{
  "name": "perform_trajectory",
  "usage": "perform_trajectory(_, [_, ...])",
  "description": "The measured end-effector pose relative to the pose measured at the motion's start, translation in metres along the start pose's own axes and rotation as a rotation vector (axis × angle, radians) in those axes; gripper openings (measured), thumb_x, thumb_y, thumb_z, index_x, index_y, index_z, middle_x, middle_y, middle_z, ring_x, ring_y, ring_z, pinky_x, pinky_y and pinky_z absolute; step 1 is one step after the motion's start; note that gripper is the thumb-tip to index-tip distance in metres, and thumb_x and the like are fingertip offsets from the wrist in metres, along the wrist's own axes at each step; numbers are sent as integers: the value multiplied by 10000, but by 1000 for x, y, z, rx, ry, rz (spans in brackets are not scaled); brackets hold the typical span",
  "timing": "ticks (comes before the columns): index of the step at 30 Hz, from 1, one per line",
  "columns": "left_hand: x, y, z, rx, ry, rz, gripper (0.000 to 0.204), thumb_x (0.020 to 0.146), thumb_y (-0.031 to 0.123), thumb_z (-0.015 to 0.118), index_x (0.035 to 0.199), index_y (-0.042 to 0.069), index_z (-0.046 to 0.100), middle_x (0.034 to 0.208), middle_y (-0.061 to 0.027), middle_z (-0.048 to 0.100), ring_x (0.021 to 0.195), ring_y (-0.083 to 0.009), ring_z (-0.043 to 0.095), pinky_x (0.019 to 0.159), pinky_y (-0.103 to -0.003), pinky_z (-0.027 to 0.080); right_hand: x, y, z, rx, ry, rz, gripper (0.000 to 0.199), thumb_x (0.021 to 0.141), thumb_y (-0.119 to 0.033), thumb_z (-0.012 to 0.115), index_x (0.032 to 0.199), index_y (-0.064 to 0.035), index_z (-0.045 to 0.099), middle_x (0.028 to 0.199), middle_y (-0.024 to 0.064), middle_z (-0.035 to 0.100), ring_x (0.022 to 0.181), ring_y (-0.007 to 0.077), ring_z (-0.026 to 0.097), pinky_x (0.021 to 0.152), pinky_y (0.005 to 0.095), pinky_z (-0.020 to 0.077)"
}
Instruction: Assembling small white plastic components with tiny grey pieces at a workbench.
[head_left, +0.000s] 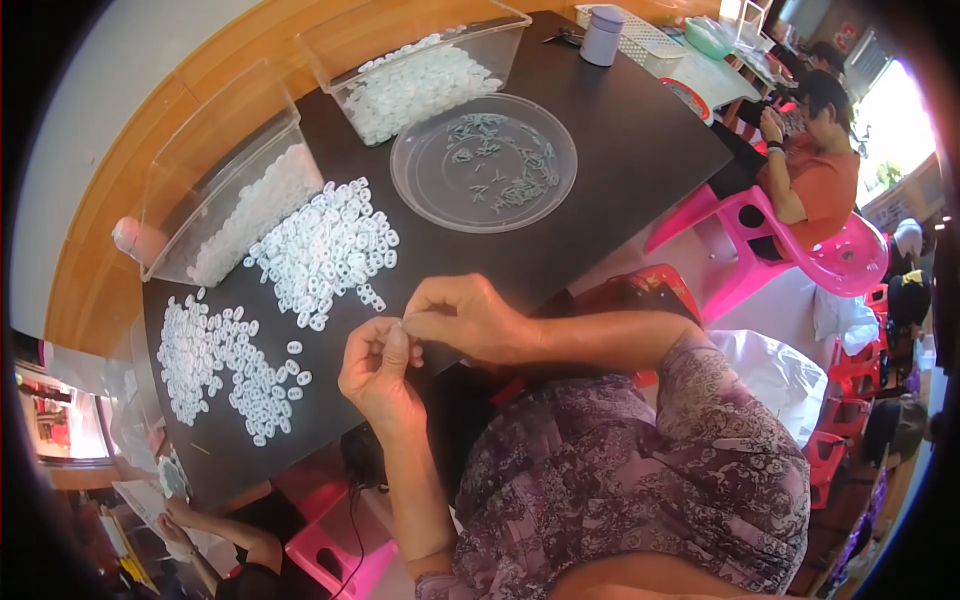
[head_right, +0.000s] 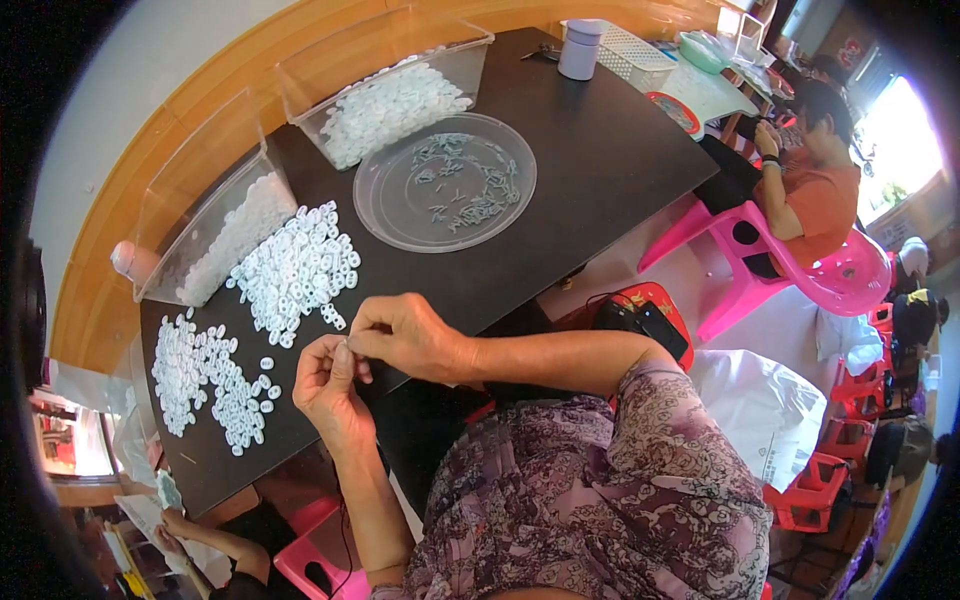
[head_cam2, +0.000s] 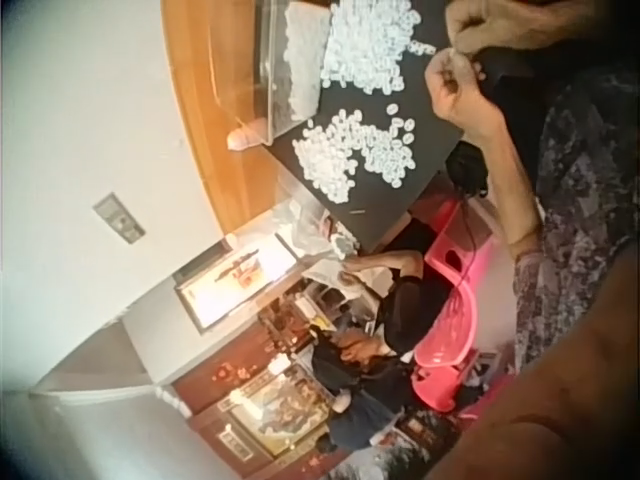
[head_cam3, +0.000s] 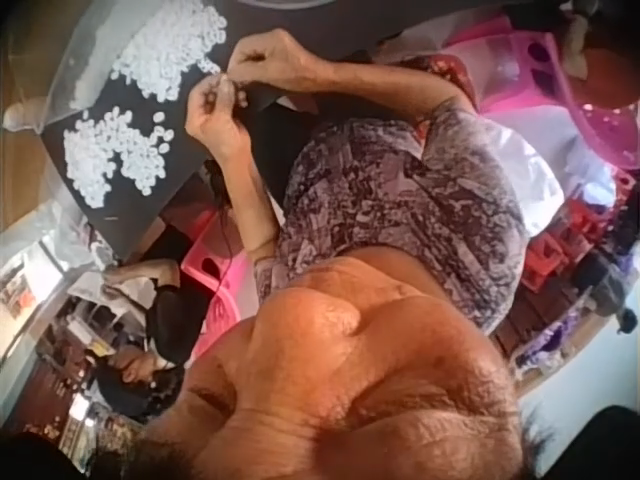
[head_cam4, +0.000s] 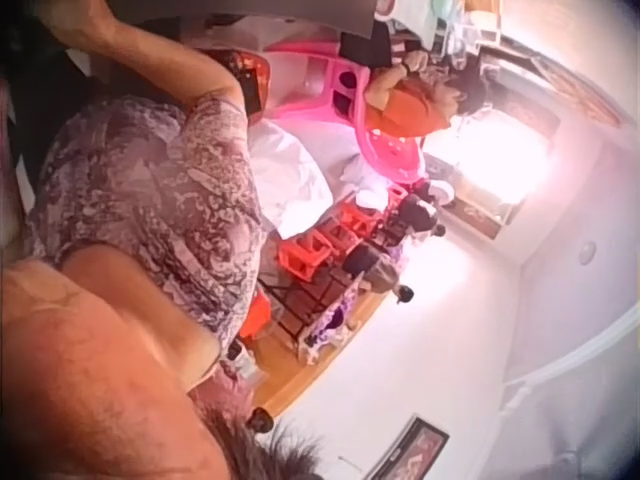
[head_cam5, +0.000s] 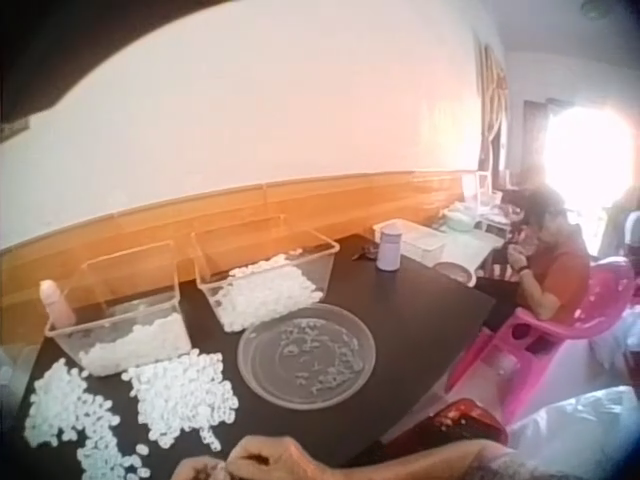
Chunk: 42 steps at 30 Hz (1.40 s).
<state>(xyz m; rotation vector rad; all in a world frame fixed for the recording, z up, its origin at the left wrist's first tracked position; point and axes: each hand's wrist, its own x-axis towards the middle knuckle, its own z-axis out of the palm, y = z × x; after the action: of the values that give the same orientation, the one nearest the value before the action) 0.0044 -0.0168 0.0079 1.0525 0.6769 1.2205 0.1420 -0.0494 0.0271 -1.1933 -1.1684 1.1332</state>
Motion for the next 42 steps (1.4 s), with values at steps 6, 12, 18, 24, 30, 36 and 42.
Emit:
perform_trajectory(6, [-1, 2, 5, -85, 99, -37, 35, 847, 7, 574, 864, -24, 577, 742, -88, 596, 576, -121, 534, 502, -222, 423, 4, 1, -18, -381, -1, -340, 104, 798, -63, 614, 886, -10, 632, 774, 105, 620, 754, 220, 608, 666, 311, 476])
perform_trajectory(12, [-4, -1, -1, -50, 88, -78, 26, 852, 14, 544, 852, -5, 562, 718, -89, 585, 529, -128, 523, 485, -234, 438, 61, 16, -122, -936, 339, -471, 117, 719, -74, 646, 830, -44, 662, 789, 106, 628, 761, 288, 591, 693, 372, 467])
perform_trajectory(18, [-5, -14, -6, 2, 74, -126, 55, 869, 50, 570, 892, 0, 564, 721, -72, 583, 564, -114, 533, 511, -225, 443, 97, 29, -169, -1185, 317, -538, 77, 690, -64, 575, 710, -91, 645, 715, 154, 607, 743, 357, 572, 641, 448, 442])
perform_trajectory(24, [-6, -16, -6, 48, 44, -106, 74, 888, 64, 549, 898, -9, 558, 753, -91, 601, 573, -120, 546, 514, -227, 445, 106, 30, -166, -1342, 113, -480, 38, 669, -47, 567, 676, -47, 605, 762, 167, 593, 790, 367, 564, 677, 469, 446])
perform_trajectory(30, [-5, -12, -7, -11, 48, -140, 76, 890, 61, 544, 899, -14, 555, 757, -93, 599, 578, -126, 549, 520, -234, 450, 107, 29, -167, -1442, -16, -520, 82, 736, -68, 551, 667, -28, 536, 728, 138, 549, 794, 342, 538, 686, 452, 423])
perform_trajectory(36, [-8, -11, -17, -119, 67, -165, 106, 878, 82, 584, 923, -14, 571, 772, -77, 595, 600, -121, 545, 537, -236, 448, 70, -9, -109, -1043, 35, -392, 43, 756, -66, 576, 738, -27, 572, 739, 126, 576, 673, 253, 560, 614, 350, 449])
perform_trajectory(42, [-16, -4, -14, -131, 70, -145, 123, 854, 60, 614, 925, -39, 599, 772, -88, 612, 601, -124, 555, 532, -236, 450, 25, -27, -37, -551, -107, -285, 80, 770, -61, 645, 840, -33, 620, 730, 18, 558, 655, 88, 517, 577, 250, 414])
